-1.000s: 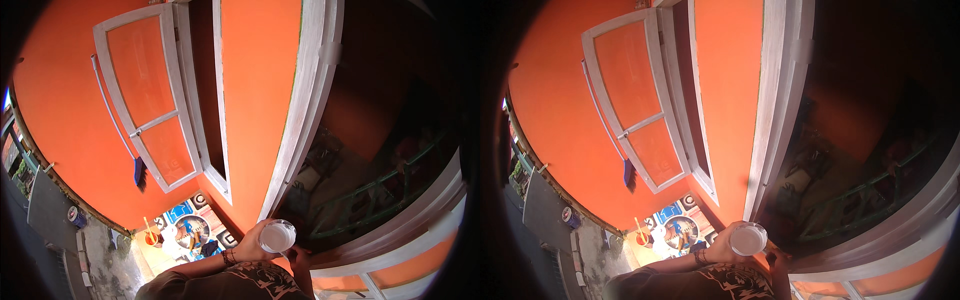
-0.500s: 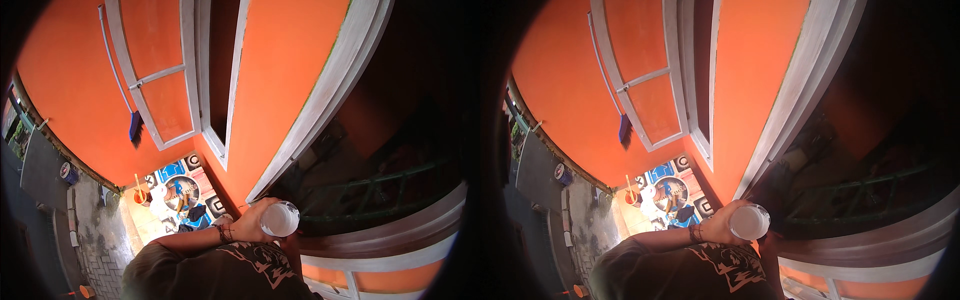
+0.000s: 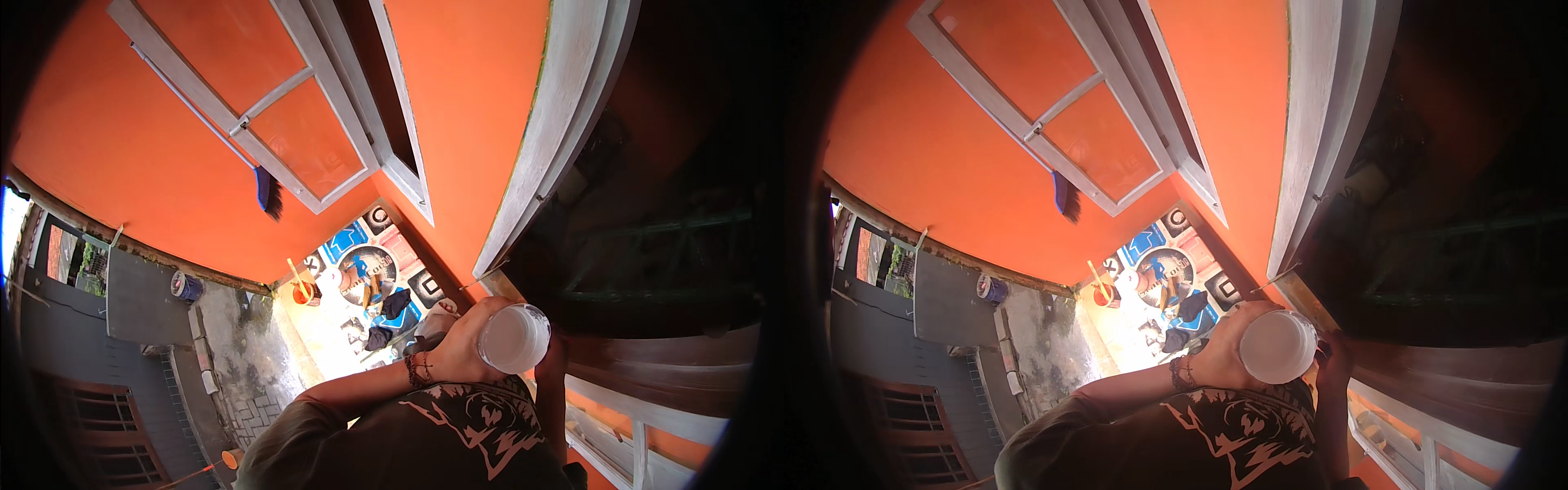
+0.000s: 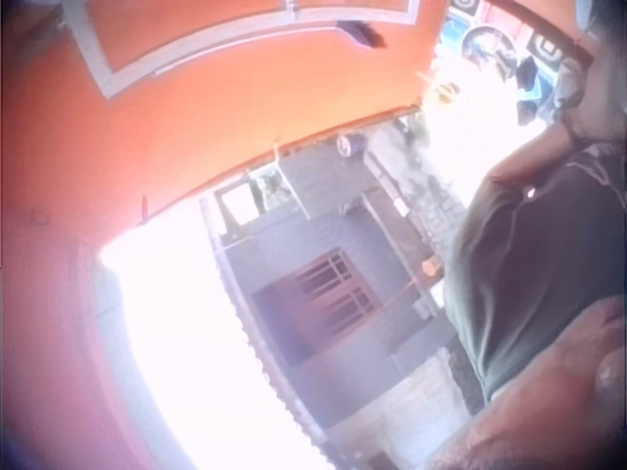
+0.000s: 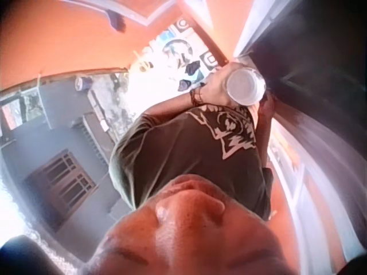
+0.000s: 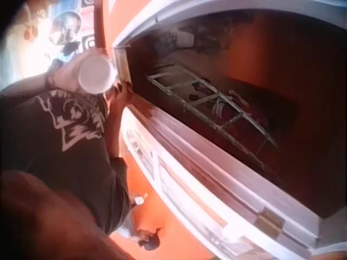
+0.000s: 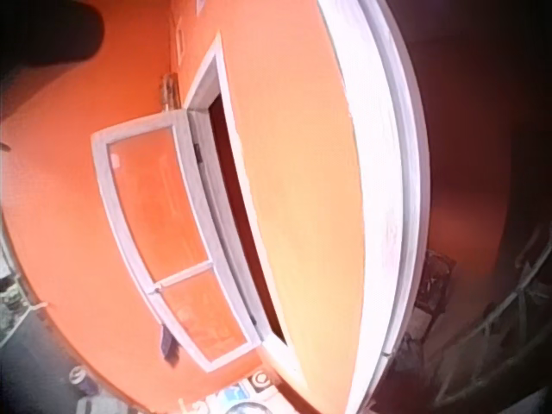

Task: The person paints the white door frame with a brush, repeatedly dipping the brush into a small container of paint. They work on the vertical and horizontal sections of the frame while standing on a ladder.

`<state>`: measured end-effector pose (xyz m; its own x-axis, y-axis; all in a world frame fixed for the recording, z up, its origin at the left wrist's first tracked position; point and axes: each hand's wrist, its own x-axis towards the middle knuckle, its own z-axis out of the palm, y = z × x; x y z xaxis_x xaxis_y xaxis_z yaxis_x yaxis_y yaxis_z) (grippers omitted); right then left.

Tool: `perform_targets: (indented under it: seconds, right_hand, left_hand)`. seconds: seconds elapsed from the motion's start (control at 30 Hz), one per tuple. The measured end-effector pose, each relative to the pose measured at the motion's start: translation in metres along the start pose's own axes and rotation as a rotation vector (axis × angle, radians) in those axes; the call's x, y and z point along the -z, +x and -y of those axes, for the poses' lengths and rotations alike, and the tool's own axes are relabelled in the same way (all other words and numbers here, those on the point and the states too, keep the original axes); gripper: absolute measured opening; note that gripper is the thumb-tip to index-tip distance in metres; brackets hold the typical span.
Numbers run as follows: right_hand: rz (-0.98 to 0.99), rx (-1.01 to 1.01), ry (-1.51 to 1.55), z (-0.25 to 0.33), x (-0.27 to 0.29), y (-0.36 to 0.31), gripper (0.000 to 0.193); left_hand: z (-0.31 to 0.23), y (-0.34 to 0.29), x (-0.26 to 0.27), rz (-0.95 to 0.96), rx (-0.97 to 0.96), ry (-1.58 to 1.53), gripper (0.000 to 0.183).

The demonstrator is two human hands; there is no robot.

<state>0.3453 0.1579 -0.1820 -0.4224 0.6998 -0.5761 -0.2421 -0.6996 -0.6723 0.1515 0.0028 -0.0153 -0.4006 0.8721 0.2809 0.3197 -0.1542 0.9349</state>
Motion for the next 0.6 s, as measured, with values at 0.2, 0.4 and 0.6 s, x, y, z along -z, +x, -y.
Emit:
perform_targets:
  seconds: [0.2, 0.4, 0.6]
  right_hand:
    - [0.133, -0.027, 0.375, 0.013, 0.02, 0.005, 0.025]
    - [0.238, 0.255, -0.489, -0.053, 0.042, 0.077, 0.016]
    - [0.338, 0.743, -1.02, -0.027, 0.0, 0.021, 0.028]
  left_hand:
    - [0.002, 0.01, 0.002, 0.127, 0.04, 0.018, 0.096]
    - [-0.003, 0.026, -0.001, 0.161, 0.021, 0.093, 0.097]
    - [0.006, 0.037, -0.009, 0.269, -0.075, -0.058, 0.099]
